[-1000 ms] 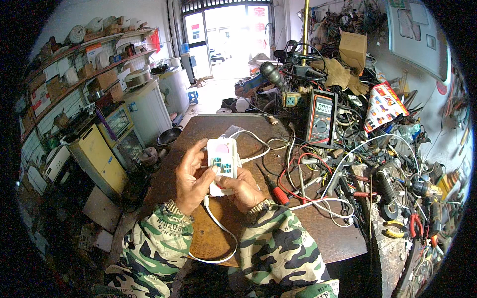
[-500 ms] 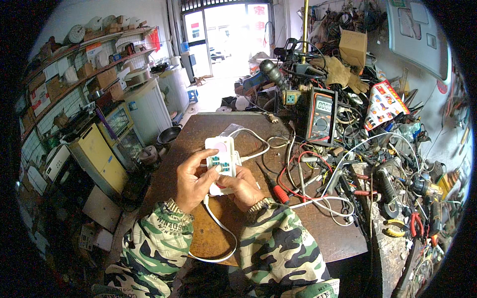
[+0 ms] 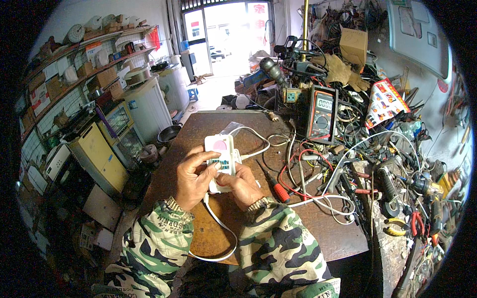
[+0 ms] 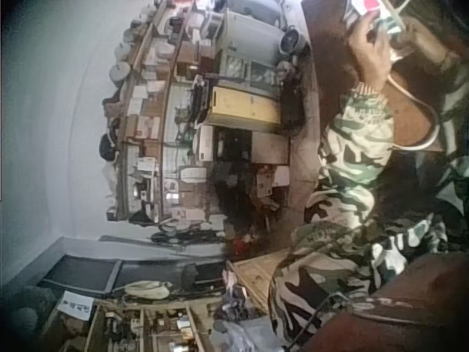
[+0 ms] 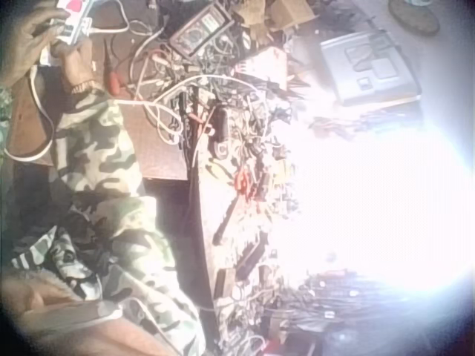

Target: The person holds a white plastic remote control and uses a small metal tool to press and pry at the internal circuit board through the front panel. They repeatedly probe different points on the board, then remove the front cover to expose the green PCB and continue pressing components with the tool.

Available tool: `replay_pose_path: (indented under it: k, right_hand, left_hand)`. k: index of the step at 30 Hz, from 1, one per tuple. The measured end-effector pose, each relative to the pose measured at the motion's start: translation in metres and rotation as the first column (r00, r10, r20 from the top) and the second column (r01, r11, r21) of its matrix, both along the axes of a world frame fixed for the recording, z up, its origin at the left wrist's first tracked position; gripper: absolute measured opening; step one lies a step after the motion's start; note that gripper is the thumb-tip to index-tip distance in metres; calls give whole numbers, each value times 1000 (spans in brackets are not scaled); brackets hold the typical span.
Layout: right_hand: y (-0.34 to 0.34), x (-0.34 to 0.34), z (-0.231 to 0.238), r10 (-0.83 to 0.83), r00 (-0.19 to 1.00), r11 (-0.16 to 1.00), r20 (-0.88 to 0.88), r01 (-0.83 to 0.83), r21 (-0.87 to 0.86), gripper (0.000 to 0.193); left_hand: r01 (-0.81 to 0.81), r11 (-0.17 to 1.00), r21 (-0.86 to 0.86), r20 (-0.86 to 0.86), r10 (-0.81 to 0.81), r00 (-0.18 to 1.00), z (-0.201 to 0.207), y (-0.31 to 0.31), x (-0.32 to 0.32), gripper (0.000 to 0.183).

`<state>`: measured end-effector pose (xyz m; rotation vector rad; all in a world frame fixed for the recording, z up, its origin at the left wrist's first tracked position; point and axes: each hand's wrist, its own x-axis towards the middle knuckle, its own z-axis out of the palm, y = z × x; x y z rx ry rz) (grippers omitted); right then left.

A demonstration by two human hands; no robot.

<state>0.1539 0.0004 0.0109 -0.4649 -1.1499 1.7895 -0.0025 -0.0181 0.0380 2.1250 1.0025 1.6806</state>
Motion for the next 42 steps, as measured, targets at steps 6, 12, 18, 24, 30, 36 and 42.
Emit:
replay_pose_path:
  k: [6, 12, 18, 24, 30, 36, 42]
  right_hand:
    - [-3, 1, 5, -61, 998, 997, 8, 60, 38, 30]
    - [1, 2, 3, -76, 995, 997, -65, 78, 29, 28]
    - [1, 0, 4, -93, 985, 996, -142, 93, -9, 26]
    - [1, 1, 3, -104, 987, 994, -124, 105, 3, 25]
    - [0, -1, 5, -156, 985, 988, -67, 157, 4, 24]
    - [-2, 0, 6, -194, 981, 981, -16, 194, -1, 28]
    - [-4, 0, 11, -211, 975, 977, 62, 213, -31, 29]
  left_hand:
    - [173, 963, -208, 231, -123, 965, 0, -2, 4, 36]
    - [58, 984, -170, 173, -29, 985, 3, -6, 6, 39]
    - [-128, 988, 82, -35, 131, 991, -2, -1, 5, 43]
    - [-112, 994, 9, -32, 113, 993, -3, -2, 5, 45]
    - [-79, 997, -27, 14, 79, 997, -6, 1, 4, 45]
    - [-59, 996, -71, 72, 65, 995, -3, -2, 9, 42]
    - [-46, 995, -90, 54, 51, 997, -3, -3, 7, 44]
